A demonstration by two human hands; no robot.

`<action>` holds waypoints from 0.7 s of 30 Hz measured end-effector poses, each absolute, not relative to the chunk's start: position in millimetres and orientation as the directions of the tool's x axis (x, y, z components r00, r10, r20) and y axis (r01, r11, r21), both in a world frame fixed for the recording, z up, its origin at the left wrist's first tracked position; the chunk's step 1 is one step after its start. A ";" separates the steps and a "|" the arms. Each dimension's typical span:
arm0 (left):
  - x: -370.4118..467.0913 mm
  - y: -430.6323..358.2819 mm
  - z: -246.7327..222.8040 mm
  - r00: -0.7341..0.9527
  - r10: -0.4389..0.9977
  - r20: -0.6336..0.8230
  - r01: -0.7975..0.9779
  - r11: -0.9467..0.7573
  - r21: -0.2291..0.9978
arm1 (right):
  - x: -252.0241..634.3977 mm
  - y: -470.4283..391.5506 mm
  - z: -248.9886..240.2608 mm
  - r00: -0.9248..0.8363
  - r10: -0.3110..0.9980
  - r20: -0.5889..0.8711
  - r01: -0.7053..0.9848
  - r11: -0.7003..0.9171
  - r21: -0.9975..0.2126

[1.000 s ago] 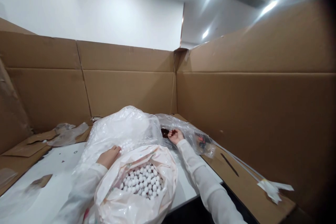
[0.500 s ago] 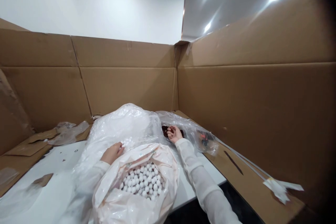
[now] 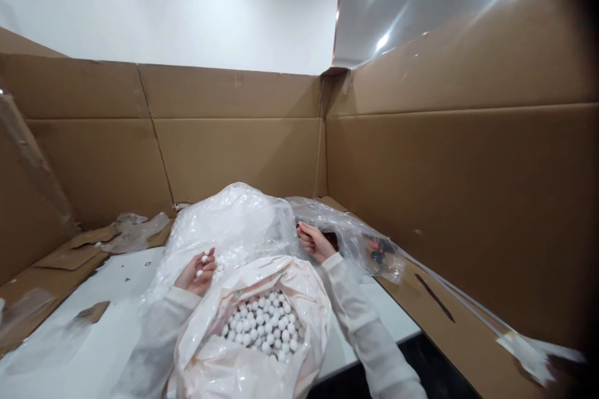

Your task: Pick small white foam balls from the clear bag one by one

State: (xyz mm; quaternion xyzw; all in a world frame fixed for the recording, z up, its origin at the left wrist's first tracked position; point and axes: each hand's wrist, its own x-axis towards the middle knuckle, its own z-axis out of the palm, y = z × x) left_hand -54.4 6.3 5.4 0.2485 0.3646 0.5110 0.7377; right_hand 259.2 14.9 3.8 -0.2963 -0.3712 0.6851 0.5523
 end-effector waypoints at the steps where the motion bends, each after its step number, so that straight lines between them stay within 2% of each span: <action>1: -55.5 4.9 5.8 0.230 0.928 -0.293 -0.595 0.372 0.713 | 256.0 11.5 11.0 -0.199 0.980 0.021 -0.505 -0.085 -0.859; 3: -55.0 2.4 8.3 0.255 0.924 -0.286 -0.603 0.383 0.700 | 247.2 2.8 30.3 -0.124 0.984 0.128 -0.270 0.090 -0.959; 5: -50.1 -0.6 17.6 0.264 0.932 -0.250 -0.569 0.360 0.739 | 234.3 -9.6 55.7 -0.126 0.947 0.295 -0.033 0.293 -0.956; 7: -40.7 -6.7 37.4 0.273 0.945 -0.178 -0.485 0.296 0.823 | 217.3 -26.4 84.4 -0.188 0.839 0.511 0.174 0.540 -0.823; 9: -28.5 -18.6 66.8 0.330 0.942 -0.068 -0.347 0.188 0.919 | 198.0 -46.3 111.3 -0.242 0.710 0.661 0.345 0.700 -0.625; 11: -15.6 -37.0 99.6 0.385 0.922 0.044 -0.208 0.040 0.977 | 179.2 -66.5 131.5 -0.208 0.618 0.758 0.476 0.741 -0.473; 15: 6.2 -78.9 142.6 0.389 0.891 0.235 -0.081 -0.221 0.972 | 152.5 -94.1 143.6 -0.057 0.432 0.900 0.550 0.766 -0.333; 18: 16.3 -96.4 145.7 0.336 0.892 0.301 -0.086 -0.289 0.953 | 144.3 -98.2 137.3 -0.033 0.300 0.953 0.547 0.804 -0.234; 21: 20.7 -101.1 139.0 0.259 0.910 0.323 -0.094 -0.310 0.946 | 143.3 -94.6 132.1 -0.033 0.221 0.975 0.570 0.805 -0.163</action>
